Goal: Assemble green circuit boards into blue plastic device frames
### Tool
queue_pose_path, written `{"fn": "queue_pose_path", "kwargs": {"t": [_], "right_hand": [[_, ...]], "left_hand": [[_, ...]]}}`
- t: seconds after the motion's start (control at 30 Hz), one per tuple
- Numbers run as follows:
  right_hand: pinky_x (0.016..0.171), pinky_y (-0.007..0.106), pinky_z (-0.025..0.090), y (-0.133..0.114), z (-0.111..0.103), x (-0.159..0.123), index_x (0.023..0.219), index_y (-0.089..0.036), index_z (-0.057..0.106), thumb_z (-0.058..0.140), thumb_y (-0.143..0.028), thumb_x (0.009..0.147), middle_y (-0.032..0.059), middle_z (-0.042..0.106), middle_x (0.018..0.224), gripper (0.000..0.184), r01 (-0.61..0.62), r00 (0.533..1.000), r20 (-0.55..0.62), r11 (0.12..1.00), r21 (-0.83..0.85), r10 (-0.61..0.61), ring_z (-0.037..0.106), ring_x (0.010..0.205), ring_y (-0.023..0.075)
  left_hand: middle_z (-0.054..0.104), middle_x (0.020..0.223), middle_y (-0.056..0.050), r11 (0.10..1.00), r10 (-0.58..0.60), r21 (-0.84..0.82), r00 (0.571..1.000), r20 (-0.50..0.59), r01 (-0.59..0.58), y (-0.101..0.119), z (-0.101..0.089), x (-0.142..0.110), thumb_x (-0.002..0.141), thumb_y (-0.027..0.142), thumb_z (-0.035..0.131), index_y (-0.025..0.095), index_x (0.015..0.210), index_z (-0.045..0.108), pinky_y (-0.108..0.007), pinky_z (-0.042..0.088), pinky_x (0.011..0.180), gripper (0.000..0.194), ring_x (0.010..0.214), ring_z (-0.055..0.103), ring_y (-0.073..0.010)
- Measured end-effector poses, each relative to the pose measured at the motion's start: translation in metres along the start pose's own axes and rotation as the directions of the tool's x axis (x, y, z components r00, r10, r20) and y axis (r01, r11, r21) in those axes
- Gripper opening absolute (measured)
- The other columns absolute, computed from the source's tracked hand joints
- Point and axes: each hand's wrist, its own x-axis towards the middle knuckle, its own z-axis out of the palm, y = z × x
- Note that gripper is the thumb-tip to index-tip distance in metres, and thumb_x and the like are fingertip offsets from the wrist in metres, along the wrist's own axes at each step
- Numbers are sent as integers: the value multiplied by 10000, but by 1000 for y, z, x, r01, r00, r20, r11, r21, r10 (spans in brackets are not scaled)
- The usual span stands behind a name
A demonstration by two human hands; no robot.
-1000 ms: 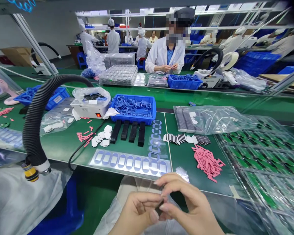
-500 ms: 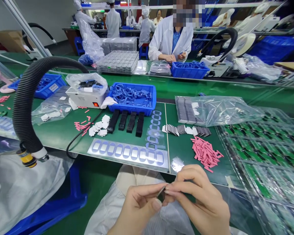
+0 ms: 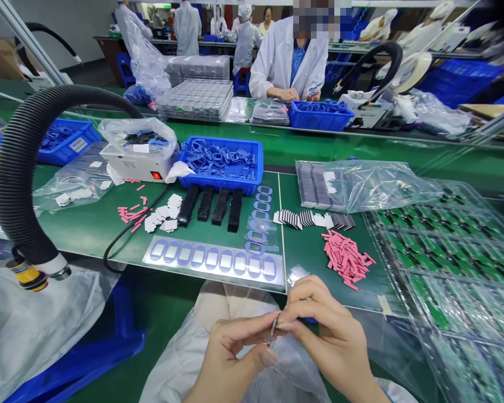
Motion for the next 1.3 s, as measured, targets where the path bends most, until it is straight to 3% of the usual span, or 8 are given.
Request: {"fn": "queue_pose_path", "kwargs": {"t": [0.27,0.53,0.7,0.8,0.87,1.03,1.13,1.3], "right_hand": [[675,296,459,2,13,-14,827,-182,577,532,-20,808,16,632,730,169,129,981,-108,956,-262,-162,574,702,147],[677,292,495,2,15,-22,833,-179,556,476,-51,861,37,629,785,155,236,960,-86,937,-258,-265,603,743,147],[554,269,507,4,10,-31,915,-214,487,438,-144,941,-3,585,708,89,63,954,-300,983,174,-8,592,641,137],[560,255,500,29,-1,-31,896,-214,501,481,-182,936,-5,590,710,55,-202,876,-456,978,-52,157,597,629,132],[572,260,504,55,-7,-31,865,-203,556,535,-232,914,17,634,738,60,-305,899,-405,901,-308,166,621,644,144],[741,381,483,100,-9,-40,850,-181,669,638,-258,843,80,716,849,83,-200,960,-275,811,-550,51,633,803,219],[846,429,450,104,-9,-46,959,-205,692,641,-203,843,88,730,1053,126,-89,985,-170,780,-619,-22,631,986,251],[863,450,454,91,-13,-45,1099,-232,666,633,-173,846,60,740,1064,262,40,998,-17,767,-640,-66,641,1053,273]], "left_hand": [[792,987,-62,991,-31,-128,999,-38,26,-10,0,9,680,363,795,304,964,778,-301,561,876,291,949,729,-253],[806,905,-67,962,-73,-273,987,-146,30,-11,13,12,626,381,825,289,877,795,-274,575,831,269,873,749,-221],[801,915,-110,930,-135,-368,919,-371,-12,-10,12,16,569,388,857,226,861,794,-257,598,753,340,855,756,-239],[803,902,-113,924,-160,-382,896,-415,-11,-9,8,17,576,381,858,213,852,793,-227,599,712,330,830,760,-224],[804,885,-117,931,-161,-366,893,-420,-4,-9,6,16,568,397,860,203,847,793,-221,595,701,347,804,762,-214],[801,908,-119,935,-196,-350,902,-385,53,-10,6,13,577,421,850,202,863,790,-227,584,735,364,810,755,-196],[804,889,-117,938,-191,-342,903,-385,52,-9,4,13,574,418,852,201,864,791,-233,585,729,367,796,753,-194],[804,892,-112,942,-182,-333,901,-393,45,-5,2,14,595,424,839,200,861,790,-227,580,719,351,790,753,-189]]}}
